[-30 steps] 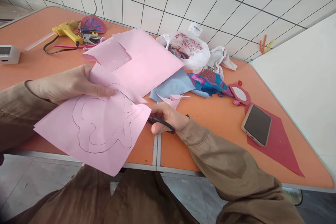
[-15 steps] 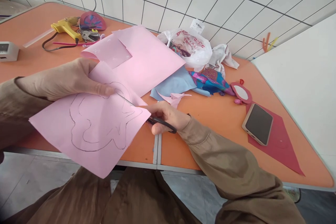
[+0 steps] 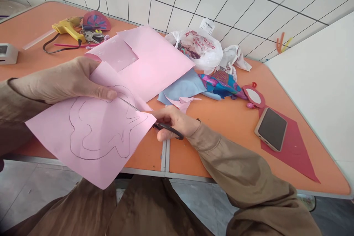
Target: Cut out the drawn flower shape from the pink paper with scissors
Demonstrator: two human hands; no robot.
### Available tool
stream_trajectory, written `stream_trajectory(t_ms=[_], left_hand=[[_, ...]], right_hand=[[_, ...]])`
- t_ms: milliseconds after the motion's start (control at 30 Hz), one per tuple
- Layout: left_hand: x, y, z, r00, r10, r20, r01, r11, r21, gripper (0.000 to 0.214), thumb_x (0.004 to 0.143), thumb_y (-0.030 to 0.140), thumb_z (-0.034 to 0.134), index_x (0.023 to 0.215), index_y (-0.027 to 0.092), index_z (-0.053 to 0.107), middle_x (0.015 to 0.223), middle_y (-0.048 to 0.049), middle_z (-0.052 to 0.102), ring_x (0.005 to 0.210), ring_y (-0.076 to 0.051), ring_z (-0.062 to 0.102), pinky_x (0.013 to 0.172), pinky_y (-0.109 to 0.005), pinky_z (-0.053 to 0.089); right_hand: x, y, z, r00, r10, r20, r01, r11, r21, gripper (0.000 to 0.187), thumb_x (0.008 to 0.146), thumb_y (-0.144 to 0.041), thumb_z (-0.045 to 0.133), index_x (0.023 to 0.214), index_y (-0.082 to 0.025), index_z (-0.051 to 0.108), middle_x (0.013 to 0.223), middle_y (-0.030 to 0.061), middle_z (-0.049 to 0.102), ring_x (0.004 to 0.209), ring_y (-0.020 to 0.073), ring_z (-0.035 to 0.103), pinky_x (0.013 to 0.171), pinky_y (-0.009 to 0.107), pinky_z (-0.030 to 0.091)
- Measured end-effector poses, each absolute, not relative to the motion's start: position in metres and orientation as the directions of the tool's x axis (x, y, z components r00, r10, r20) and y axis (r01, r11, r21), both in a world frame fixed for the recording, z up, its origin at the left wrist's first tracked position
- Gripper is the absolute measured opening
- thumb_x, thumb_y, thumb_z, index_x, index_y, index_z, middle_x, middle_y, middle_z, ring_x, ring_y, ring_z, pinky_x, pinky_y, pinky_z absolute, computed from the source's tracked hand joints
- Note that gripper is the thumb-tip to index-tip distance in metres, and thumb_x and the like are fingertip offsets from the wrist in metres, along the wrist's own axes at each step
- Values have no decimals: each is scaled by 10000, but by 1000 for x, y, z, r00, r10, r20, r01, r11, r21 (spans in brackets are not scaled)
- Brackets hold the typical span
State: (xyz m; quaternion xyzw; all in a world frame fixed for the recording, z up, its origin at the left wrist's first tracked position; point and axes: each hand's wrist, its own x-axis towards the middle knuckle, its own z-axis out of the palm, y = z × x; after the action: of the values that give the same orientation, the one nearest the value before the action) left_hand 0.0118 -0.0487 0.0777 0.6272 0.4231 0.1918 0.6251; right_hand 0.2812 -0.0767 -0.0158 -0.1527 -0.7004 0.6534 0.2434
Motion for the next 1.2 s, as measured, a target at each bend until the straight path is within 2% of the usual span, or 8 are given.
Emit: stream_trajectory(t_ms=[100, 233, 333, 467, 567, 800, 1033, 1200], left_hand=[[12, -50, 75, 574, 772, -273, 262, 143, 955, 196, 734, 184, 719, 918, 139, 769, 901, -37, 796, 851, -283, 746, 735, -324, 597], [13, -51, 71, 574, 782, -243, 215, 143, 966, 184, 732, 145, 691, 888, 147, 788, 880, -31, 799, 856, -273, 751, 748, -319, 589], [13, -52, 73, 561, 785, -263, 210, 173, 962, 194, 730, 115, 680, 877, 159, 798, 847, 5, 799, 898, -277, 749, 799, -316, 576], [13, -53, 73, 559, 776, -290, 209, 207, 956, 266, 753, 106, 665, 978, 168, 793, 922, 28, 797, 988, -291, 730, 832, -316, 562], [14, -51, 70, 538, 800, -265, 187, 193, 963, 236, 729, 118, 714, 939, 180, 803, 879, 14, 798, 928, -295, 751, 817, -337, 577], [15, -52, 70, 537, 807, -244, 140, 200, 970, 233, 708, 150, 788, 937, 196, 784, 731, 45, 777, 914, -257, 760, 818, -317, 582], [16, -54, 68, 532, 808, -254, 137, 213, 967, 148, 750, 124, 727, 878, 180, 777, 782, 53, 784, 905, -273, 758, 798, -321, 580], [20, -56, 64, 480, 848, -223, 143, 175, 974, 134, 723, 137, 757, 851, 172, 773, 787, 43, 777, 854, -248, 758, 741, -273, 595]], right_hand=[[283, -75, -23, -829, 530, 175, -120, 138, -983, 641, 753, -656, 721, 1020, -77, 661, 585, -62, 446, 490, 44, 356, 434, 182, 240], [282, -73, -27, -809, 538, 236, -195, 133, -972, 577, 731, -532, 805, 1071, -77, 700, 593, -53, 493, 498, 41, 360, 446, 181, 234], [278, -73, -27, -804, 528, 275, -252, 117, -961, 522, 767, -486, 794, 1078, -76, 704, 564, -52, 500, 499, 46, 364, 462, 186, 260], [274, -75, -22, -789, 543, 288, -266, 122, -956, 525, 768, -575, 757, 964, -91, 699, 574, -53, 487, 500, 41, 345, 468, 187, 268], [275, -77, -16, -812, 536, 230, -194, 124, -973, 561, 785, -654, 690, 886, -102, 679, 623, -41, 493, 500, 39, 356, 461, 189, 272], [281, -76, -16, -832, 522, 187, -105, 182, -978, 677, 821, -727, 588, 1025, -83, 634, 587, -52, 442, 494, 54, 366, 465, 201, 270], [276, -76, -18, -793, 549, 263, -211, 158, -965, 538, 803, -634, 689, 826, -102, 613, 594, -38, 484, 489, 47, 393, 445, 189, 268], [272, -77, -15, -745, 592, 307, -283, 137, -949, 460, 799, -539, 744, 792, -101, 605, 613, -27, 514, 514, 52, 424, 457, 181, 299]])
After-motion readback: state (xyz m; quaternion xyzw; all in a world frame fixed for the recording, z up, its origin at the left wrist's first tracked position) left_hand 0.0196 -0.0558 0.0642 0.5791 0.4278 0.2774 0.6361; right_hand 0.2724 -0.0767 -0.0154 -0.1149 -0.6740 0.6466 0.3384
